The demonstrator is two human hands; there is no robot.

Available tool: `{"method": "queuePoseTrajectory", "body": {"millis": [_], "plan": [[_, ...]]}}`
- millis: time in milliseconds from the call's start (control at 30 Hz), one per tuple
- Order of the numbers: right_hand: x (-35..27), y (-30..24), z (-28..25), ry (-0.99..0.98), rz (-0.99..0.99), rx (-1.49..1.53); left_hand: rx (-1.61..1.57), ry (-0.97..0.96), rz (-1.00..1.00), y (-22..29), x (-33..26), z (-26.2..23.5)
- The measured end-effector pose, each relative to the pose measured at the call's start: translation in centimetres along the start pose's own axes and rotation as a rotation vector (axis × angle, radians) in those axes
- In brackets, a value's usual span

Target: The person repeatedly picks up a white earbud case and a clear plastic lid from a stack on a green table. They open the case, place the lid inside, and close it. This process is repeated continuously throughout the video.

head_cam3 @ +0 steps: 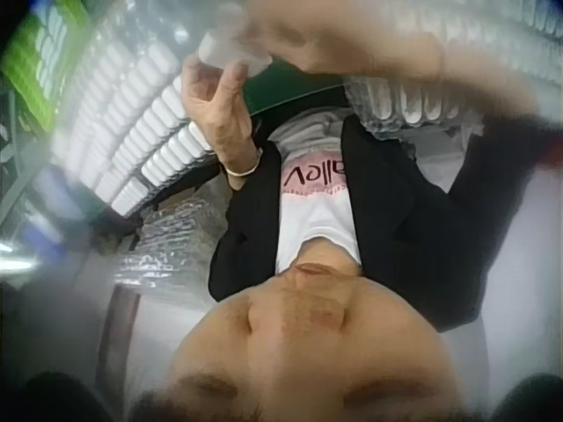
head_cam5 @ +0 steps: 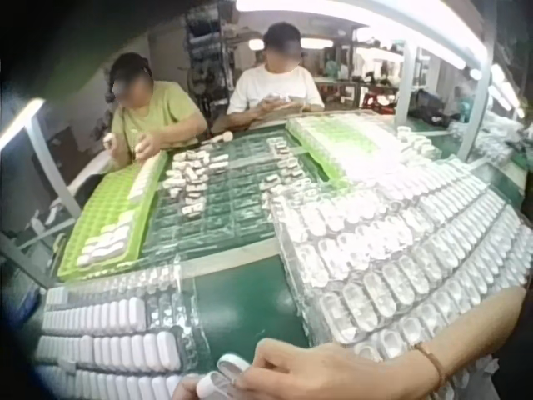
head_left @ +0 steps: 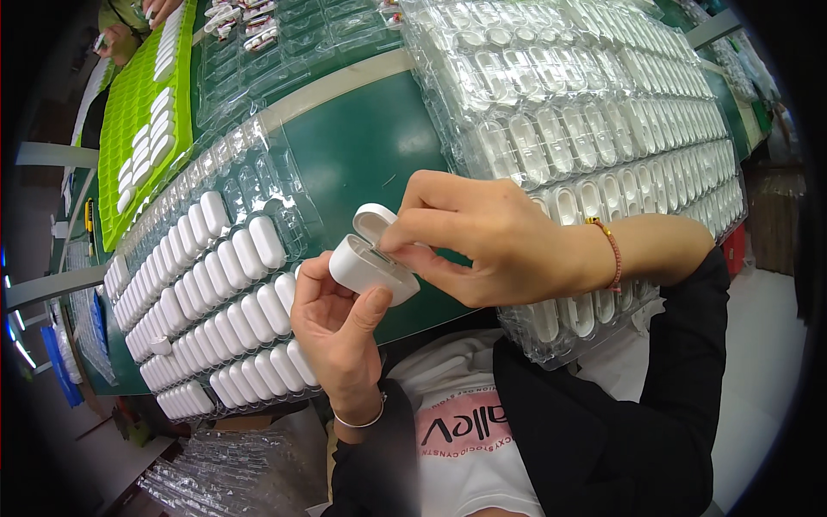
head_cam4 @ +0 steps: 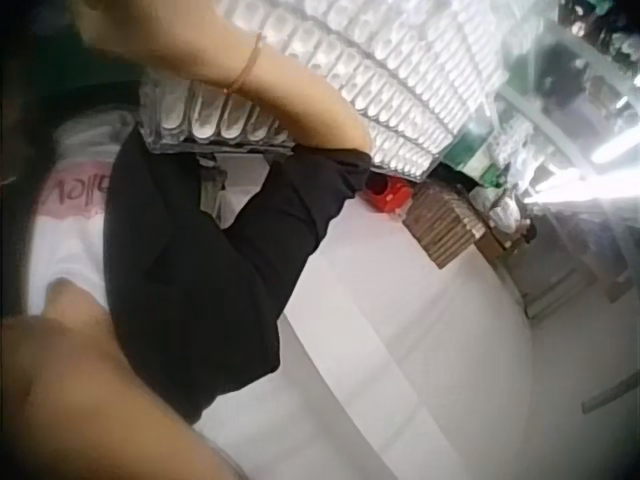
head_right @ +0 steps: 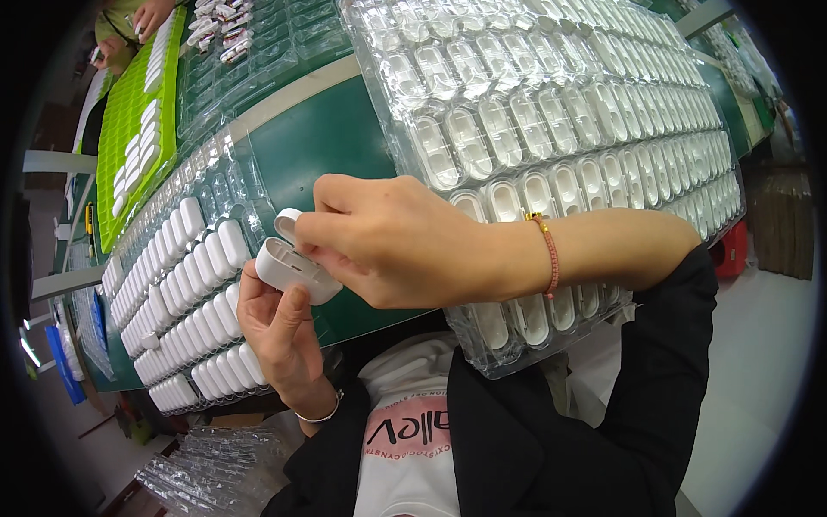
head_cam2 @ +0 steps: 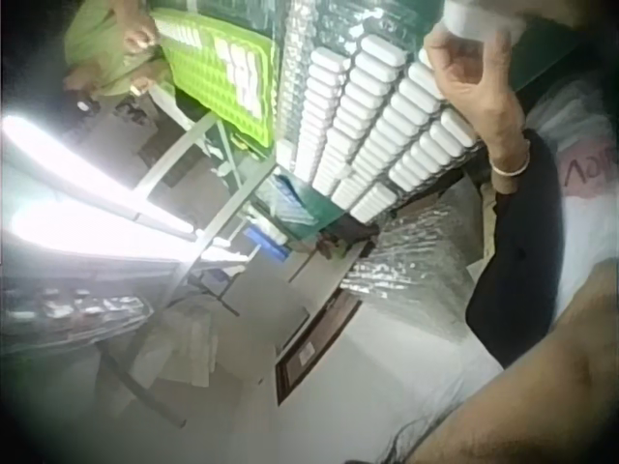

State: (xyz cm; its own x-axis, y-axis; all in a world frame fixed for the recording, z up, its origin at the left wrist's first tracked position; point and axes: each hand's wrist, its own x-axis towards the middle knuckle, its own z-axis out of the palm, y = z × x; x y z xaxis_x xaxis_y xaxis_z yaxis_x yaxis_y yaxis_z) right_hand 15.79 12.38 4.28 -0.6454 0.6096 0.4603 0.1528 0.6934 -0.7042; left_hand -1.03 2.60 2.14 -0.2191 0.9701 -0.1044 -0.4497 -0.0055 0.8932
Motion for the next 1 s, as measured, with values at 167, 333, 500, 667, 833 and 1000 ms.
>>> {"method": "queuePoseTrajectory", "body": {"millis": [167, 333, 500, 667, 833, 1000], "plan": [[-0.4, -0.3, -0.1, -0.064, -0.045, -0.106, 0.006, 0.056, 0.013, -0.2, 0.2, 0.4], [-0.2, -0.5, -0.2, -0.034, -0.062, -0.117, -0.023, 0.05, 0.014, 0.1, 0.1, 0.5], [-0.5, -0.3, 0.0, -0.042, -0.134, -0.225, 0.084, 0.068, 0.055, -0.1, 0.1, 1.2], [-0.5, -0.6, -0.3, -0.04, -0.148, -0.3, 0.079, 0.043, 0.048, -0.3, 0.5, 1.5], [-0.1, -1.0, -0.9, -0.084, -0.053, -0.174, -0.123, -0.003, -0.136, 0.3, 0.6, 0.4], [0.0, -0.8, -1.2, -0.068, -0.054, -0.051, -0.133, -0.083, -0.095, -0.1, 0.6, -0.3]]}}
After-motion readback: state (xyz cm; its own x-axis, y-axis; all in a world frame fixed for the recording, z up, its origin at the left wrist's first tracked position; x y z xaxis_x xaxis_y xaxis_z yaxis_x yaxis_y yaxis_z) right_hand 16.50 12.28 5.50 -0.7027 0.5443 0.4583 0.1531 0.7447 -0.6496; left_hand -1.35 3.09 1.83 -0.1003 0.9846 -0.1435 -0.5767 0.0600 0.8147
